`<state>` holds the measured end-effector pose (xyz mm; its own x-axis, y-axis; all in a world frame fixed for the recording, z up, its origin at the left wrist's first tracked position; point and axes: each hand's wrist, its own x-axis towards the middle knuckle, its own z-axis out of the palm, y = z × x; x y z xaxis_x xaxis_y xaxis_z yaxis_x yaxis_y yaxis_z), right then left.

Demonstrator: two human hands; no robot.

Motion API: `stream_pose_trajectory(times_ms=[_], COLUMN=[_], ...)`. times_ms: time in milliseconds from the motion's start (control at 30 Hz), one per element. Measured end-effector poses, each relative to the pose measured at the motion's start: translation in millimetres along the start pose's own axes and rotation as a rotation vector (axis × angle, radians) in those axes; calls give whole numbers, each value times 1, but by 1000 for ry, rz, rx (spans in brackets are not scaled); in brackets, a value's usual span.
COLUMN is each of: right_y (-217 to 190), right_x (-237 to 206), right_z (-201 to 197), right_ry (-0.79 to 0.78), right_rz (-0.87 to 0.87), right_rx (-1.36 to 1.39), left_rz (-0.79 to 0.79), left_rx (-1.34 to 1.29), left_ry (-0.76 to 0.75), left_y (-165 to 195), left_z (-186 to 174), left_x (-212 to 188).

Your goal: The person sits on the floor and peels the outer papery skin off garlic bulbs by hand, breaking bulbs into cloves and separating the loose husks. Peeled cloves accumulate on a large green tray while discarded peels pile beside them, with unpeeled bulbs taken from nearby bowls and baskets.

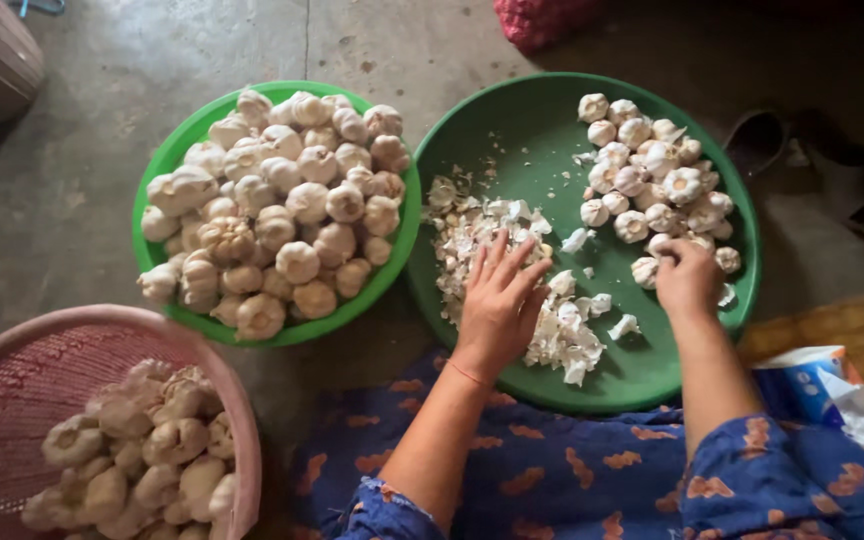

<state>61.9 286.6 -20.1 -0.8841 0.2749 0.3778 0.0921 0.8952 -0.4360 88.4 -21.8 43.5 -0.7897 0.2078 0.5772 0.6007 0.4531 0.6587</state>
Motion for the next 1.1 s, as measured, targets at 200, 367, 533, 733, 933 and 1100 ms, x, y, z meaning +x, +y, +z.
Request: stream_pose_trajectory(times_ms=[200,367,533,733,933,1100], right_y=[-7,-25,-83,-90,-45,-41], right_x=[-21,-23,-36,-38,38,50], right_z=[19,19,30,35,37,47], right_ry=[-188,-199,-367,-413,-245,-350], right_rz=[91,34,-52,-285,83,150], right_rx=[-174,317,860,753,-70,-320], left_rz=[-49,-195,-799,-808,-719,-765], left_rx=[-58,-206,-941,-999,-535,-710], left_ry=[-91,-19,-37,12,-77,-133], left_y=[-4,-26,-57,-78,-71,-79], left_z=[24,51,90,92,99,112], left_x=[-15,-29,-40,-46,-48,-53])
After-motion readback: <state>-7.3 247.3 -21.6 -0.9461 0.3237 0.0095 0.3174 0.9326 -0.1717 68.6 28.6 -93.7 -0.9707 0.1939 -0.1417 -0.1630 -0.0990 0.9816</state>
